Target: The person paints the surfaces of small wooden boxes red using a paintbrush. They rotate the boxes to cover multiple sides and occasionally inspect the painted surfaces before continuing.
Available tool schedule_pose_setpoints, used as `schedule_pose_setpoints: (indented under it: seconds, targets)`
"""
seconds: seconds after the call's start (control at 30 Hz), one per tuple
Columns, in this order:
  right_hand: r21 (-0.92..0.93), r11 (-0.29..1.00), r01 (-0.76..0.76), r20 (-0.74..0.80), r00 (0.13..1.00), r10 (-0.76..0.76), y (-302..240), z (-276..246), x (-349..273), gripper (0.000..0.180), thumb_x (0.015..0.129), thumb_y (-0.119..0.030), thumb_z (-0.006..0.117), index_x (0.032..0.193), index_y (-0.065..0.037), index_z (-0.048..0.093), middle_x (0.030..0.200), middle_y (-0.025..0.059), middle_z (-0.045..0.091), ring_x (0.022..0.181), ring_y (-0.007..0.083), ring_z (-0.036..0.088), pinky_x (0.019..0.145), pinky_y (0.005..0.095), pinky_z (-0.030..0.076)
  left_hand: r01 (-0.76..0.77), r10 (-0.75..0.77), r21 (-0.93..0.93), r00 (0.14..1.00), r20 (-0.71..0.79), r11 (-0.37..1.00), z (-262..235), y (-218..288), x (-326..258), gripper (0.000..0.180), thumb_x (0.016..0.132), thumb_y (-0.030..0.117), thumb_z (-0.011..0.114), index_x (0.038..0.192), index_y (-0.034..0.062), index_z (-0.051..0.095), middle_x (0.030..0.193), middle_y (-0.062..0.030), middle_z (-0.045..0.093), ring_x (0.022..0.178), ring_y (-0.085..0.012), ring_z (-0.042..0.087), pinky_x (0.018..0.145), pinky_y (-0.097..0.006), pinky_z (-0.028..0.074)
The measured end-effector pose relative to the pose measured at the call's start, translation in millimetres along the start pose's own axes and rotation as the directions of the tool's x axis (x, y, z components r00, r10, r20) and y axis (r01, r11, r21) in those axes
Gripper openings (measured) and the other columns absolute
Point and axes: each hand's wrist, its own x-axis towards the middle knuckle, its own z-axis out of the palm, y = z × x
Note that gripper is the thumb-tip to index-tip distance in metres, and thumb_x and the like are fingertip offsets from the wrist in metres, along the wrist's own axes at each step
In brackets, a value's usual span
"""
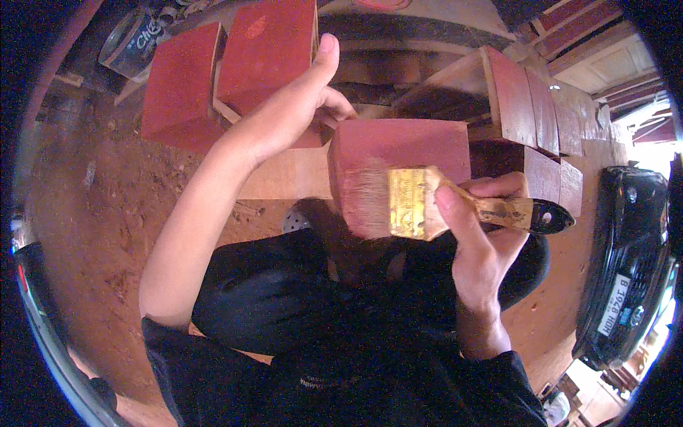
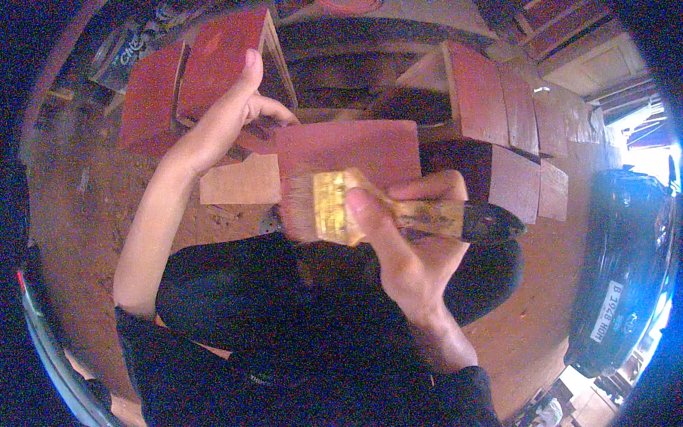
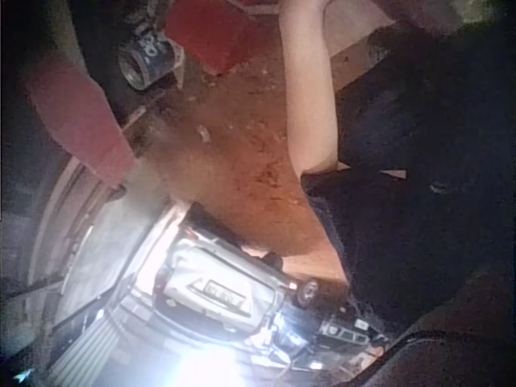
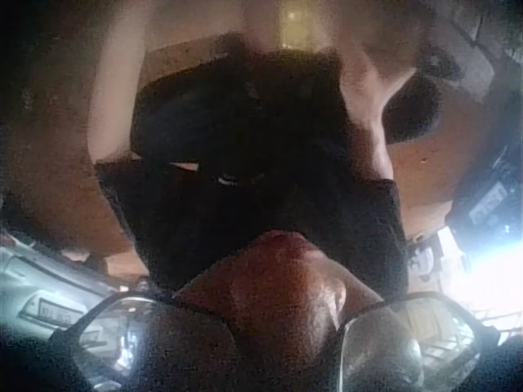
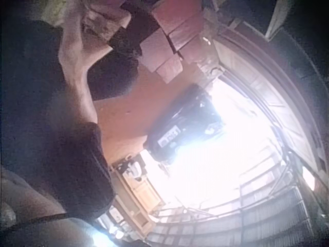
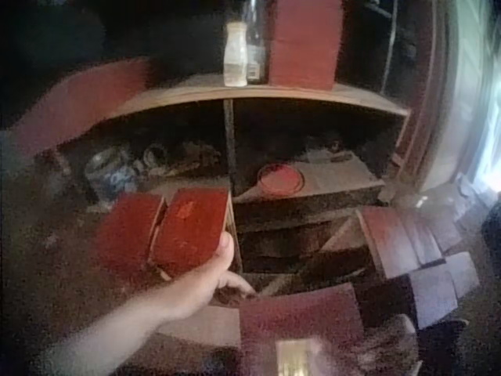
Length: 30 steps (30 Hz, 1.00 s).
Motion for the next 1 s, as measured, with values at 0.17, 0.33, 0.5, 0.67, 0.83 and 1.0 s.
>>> schedule_pose_setpoints:
  seconds: [0.17,0.33,0.5,0.67,0.83,1.0]
  targets:
    - [-0.07,0.996,-0.053,-0.172,0.984,0.04,5.2,-40.1,25.7,0.023,0.075,0.0,0.072,0.084,-0.005,0.051,0.078,0.0034,0.056,0.07,0.0103,0.054,0.067,0.0241,0.045,-0.081,0.08,-0.025,0.997,-0.018,0.996,0.1,12.2,-1.2,0.106,0.082,0.082,0.008,0.087,-0.0049,0.068,0.087,-0.0114,0.065,0.085,-0.0182,0.057,0.085,-0.03,0.039]
    - [-0.331,0.944,-0.005,-0.381,0.916,-0.128,-7.8,-76.3,46.8,0.022,0.077,0.0,0.071,0.082,-0.005,0.05,0.077,0.0039,0.056,0.068,0.0113,0.055,0.064,0.0265,0.049,-0.057,0.058,-0.04,0.998,0.017,0.998,-3.3,23.2,4.7,0.105,0.081,0.083,0.008,0.085,-0.0027,0.068,0.085,-0.0103,0.065,0.085,-0.0174,0.056,0.083,-0.031,0.039]
    - [0.033,0.993,0.11,-0.293,0.951,-0.095,-11.3,-47.0,47.8,0.021,0.078,-0.002,0.072,0.083,-0.005,0.052,0.075,0.0036,0.057,0.069,0.011,0.057,0.063,0.025,0.048,-0.042,0.042,0.066,0.999,-0.004,0.997,-4.6,14.3,7.5,0.104,0.077,0.087,0.007,0.093,0.0056,0.07,0.082,-0.0037,0.064,0.075,-0.0134,0.055,0.061,-0.026,0.035]
    - [0.15,0.984,0.097,-0.095,0.992,-0.083,6.8,21.9,39.6,0.021,0.077,-0.001,0.073,0.085,-0.005,0.054,0.077,0.004,0.06,0.064,0.0107,0.057,0.057,0.022,0.046,0.011,-0.011,0.008,1.0,0.017,1.0,-5.6,-4.5,9.6,0.105,0.074,0.089,0.007,0.093,0.0078,0.07,0.08,-0.0025,0.063,0.069,-0.0116,0.051,0.054,-0.026,0.03]
    - [0.133,0.991,-0.007,-0.017,1.0,0.009,10.5,36.6,43.5,0.026,0.075,-0.005,0.077,0.086,-0.004,0.055,0.077,0.0038,0.061,0.065,0.0098,0.057,0.057,0.0223,0.047,-0.037,0.037,-0.019,0.999,-0.012,0.999,-3.1,-14.3,9.2,0.104,0.076,0.088,0.007,0.092,0.0067,0.07,0.081,-0.0028,0.063,0.069,-0.0121,0.052,0.053,-0.027,0.032]
    - [-0.064,0.996,-0.067,-0.214,0.976,0.052,15.1,-10.1,61.8,0.027,0.072,-0.006,0.077,0.086,-0.006,0.054,0.075,0.0014,0.057,0.065,0.0078,0.053,0.059,0.0204,0.042,-0.058,0.061,-0.048,0.996,0.07,0.997,-5.5,-12.4,12.2,0.105,0.079,0.086,0.006,0.092,0.004,0.07,0.085,-0.0051,0.065,0.078,-0.0139,0.057,0.064,-0.027,0.04]
